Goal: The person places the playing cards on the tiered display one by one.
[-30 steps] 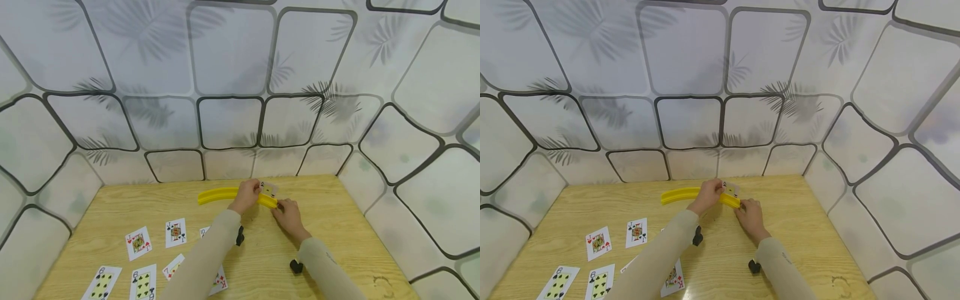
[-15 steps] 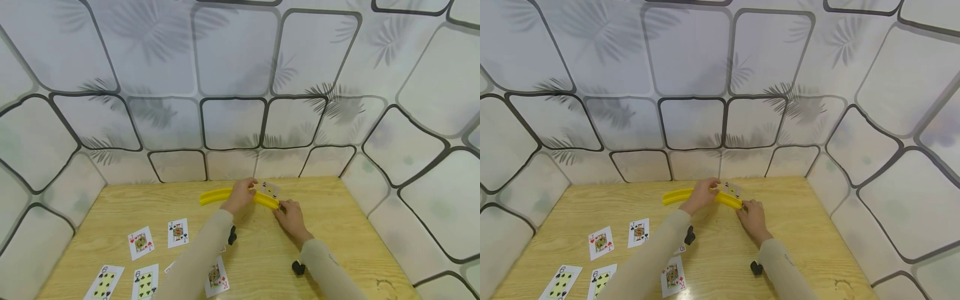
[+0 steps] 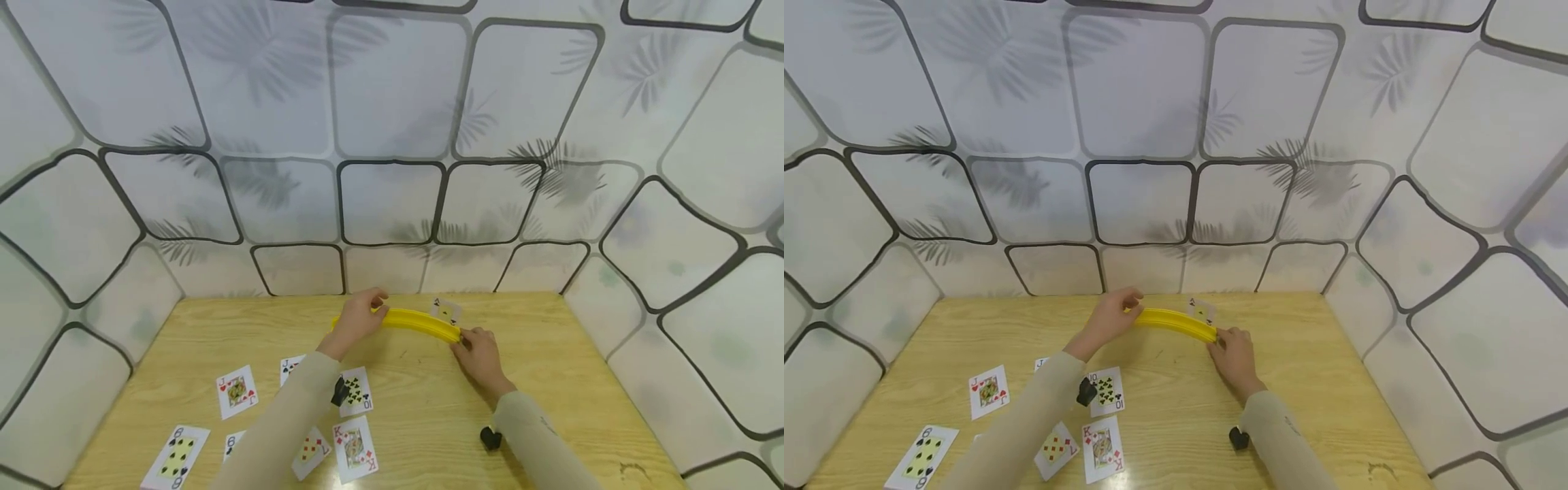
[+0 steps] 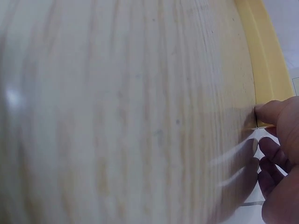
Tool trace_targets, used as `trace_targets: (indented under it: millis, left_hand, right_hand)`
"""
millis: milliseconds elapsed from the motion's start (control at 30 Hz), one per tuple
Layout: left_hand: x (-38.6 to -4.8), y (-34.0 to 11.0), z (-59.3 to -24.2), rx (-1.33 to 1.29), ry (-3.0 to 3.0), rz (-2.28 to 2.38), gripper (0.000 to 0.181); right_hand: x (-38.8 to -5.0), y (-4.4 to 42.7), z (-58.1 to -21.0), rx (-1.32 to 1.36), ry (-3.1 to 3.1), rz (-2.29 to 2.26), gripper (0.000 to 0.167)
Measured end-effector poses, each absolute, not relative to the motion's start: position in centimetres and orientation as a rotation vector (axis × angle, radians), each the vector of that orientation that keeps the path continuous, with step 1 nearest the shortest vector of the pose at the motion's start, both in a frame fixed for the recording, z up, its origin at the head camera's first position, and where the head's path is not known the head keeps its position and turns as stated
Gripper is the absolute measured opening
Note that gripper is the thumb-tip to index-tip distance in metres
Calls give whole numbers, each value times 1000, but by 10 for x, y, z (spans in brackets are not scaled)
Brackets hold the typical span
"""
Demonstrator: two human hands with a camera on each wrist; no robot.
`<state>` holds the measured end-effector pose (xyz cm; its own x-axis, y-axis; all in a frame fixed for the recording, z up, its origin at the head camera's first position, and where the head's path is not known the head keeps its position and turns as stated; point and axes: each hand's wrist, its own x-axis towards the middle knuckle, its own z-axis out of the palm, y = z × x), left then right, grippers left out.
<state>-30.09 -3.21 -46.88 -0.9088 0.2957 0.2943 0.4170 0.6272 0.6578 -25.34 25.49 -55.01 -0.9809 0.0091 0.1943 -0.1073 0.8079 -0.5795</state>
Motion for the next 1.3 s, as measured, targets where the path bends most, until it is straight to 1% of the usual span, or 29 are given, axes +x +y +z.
trace_targets:
  millis: [267,433,667,933,1133,1300]
  left_hand:
    - [-280,-91,-476,-456,-2736,-1095,25]
    - [-265,-126,-482,-418,-2768,-1065,27]
    - [-239,-166,-487,-366,-2819,-1014,34]
    - [-219,-190,-496,-306,-2941,-908,45]
    - [-210,-199,-503,-345,-3029,-715,61]
    - [-202,-204,-506,-348,-3072,-650,74]
  right_hand:
    - [-256,257,-552,99,-2803,889,45]
    - [-254,258,-551,103,-2794,877,45]
    - [-253,257,-551,100,-2791,885,44]
    - [-253,255,-552,103,-2788,887,44]
    - [-253,256,-551,102,-2784,896,42]
    - [-254,257,-550,93,-2802,899,42]
